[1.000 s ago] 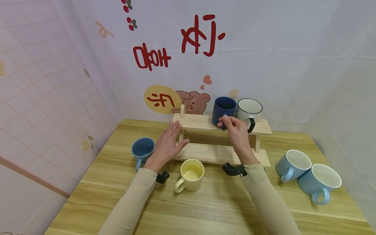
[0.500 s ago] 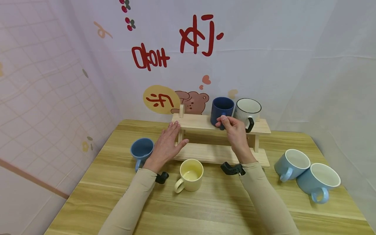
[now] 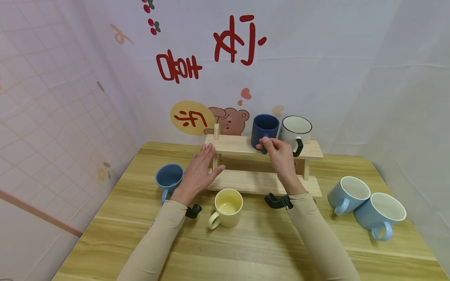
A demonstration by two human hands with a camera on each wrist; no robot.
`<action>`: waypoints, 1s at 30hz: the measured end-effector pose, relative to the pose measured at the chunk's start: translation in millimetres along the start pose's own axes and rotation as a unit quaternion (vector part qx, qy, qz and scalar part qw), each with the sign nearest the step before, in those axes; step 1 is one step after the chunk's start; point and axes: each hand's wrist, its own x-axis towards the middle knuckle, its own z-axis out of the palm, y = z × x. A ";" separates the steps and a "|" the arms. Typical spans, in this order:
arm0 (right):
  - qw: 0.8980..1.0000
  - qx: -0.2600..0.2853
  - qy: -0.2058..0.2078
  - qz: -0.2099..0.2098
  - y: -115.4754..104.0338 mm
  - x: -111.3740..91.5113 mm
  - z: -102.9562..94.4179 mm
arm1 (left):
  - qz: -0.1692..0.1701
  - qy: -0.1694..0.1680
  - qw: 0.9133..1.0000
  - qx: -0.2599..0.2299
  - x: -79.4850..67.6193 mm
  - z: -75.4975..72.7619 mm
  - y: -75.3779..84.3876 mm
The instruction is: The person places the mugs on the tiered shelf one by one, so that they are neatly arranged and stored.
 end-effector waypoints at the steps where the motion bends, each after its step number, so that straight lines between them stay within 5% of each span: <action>1: 1.000 0.001 -0.002 -0.001 0.0 -1.0 0.0 | 0.000 0.000 1.000 0.000 -0.1 0.0 -0.1; 13: 1.000 -0.016 -0.023 0.014 0.1 -22.2 -7.6 | -0.004 -0.004 1.000 -0.008 -0.4 -1.3 -0.8; 30: 0.992 -0.102 -0.061 -0.049 6.8 -61.9 -30.9 | -0.004 -0.003 1.000 -0.011 0.5 -2.8 4.8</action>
